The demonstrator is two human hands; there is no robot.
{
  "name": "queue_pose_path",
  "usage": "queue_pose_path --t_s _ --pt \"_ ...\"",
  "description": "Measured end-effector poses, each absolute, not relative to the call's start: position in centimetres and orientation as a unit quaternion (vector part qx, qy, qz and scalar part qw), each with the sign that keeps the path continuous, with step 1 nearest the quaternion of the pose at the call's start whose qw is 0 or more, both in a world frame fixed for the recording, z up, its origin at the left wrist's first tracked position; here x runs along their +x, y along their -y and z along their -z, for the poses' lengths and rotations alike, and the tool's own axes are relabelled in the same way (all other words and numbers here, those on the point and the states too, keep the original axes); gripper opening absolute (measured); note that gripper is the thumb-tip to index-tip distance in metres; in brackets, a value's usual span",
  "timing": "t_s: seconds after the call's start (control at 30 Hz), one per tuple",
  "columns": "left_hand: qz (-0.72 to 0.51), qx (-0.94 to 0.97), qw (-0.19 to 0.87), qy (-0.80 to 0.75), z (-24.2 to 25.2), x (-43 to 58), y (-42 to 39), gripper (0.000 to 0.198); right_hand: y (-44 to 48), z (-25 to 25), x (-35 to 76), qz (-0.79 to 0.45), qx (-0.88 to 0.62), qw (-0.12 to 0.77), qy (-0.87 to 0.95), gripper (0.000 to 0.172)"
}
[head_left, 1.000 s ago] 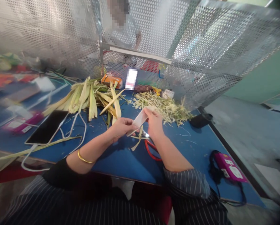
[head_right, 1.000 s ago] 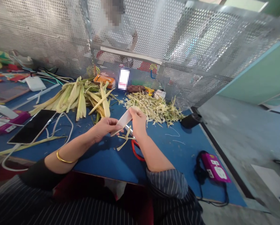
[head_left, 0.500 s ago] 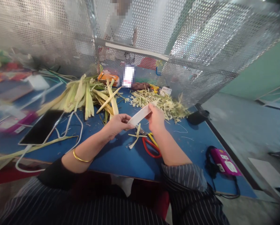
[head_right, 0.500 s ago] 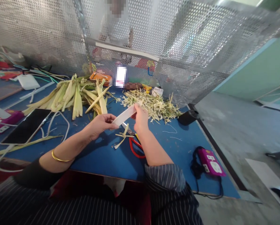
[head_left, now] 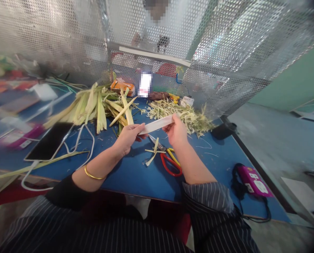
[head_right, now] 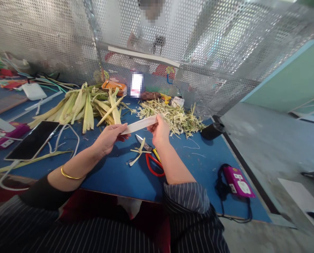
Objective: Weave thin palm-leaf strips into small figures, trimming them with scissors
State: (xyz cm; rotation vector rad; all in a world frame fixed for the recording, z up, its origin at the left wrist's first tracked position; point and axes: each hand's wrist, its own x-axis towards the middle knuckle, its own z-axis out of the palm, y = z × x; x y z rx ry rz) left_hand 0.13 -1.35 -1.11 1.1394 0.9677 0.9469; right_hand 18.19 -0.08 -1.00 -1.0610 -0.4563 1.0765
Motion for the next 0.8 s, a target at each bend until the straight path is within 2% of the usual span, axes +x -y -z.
queue_pose_path --t_s 0.3,0.53,0.8 --pt "-0.465 0.485 0.595 -0.440 1.3 0.1 1.2 0.034 -0.1 1.3 18.9 -0.445 -0.454 0.731 0.246 0.018" --pt "-0.463 0.498 0.588 -0.438 1.5 0.0 1.0 0.035 -0.1 0.8 19.1 -0.481 -0.434 0.728 0.221 0.030" --pt "-0.459 0.511 0.592 -0.421 1.3 0.0 1.3 0.023 0.0 0.4 19.0 -0.478 -0.447 0.702 0.282 0.038"
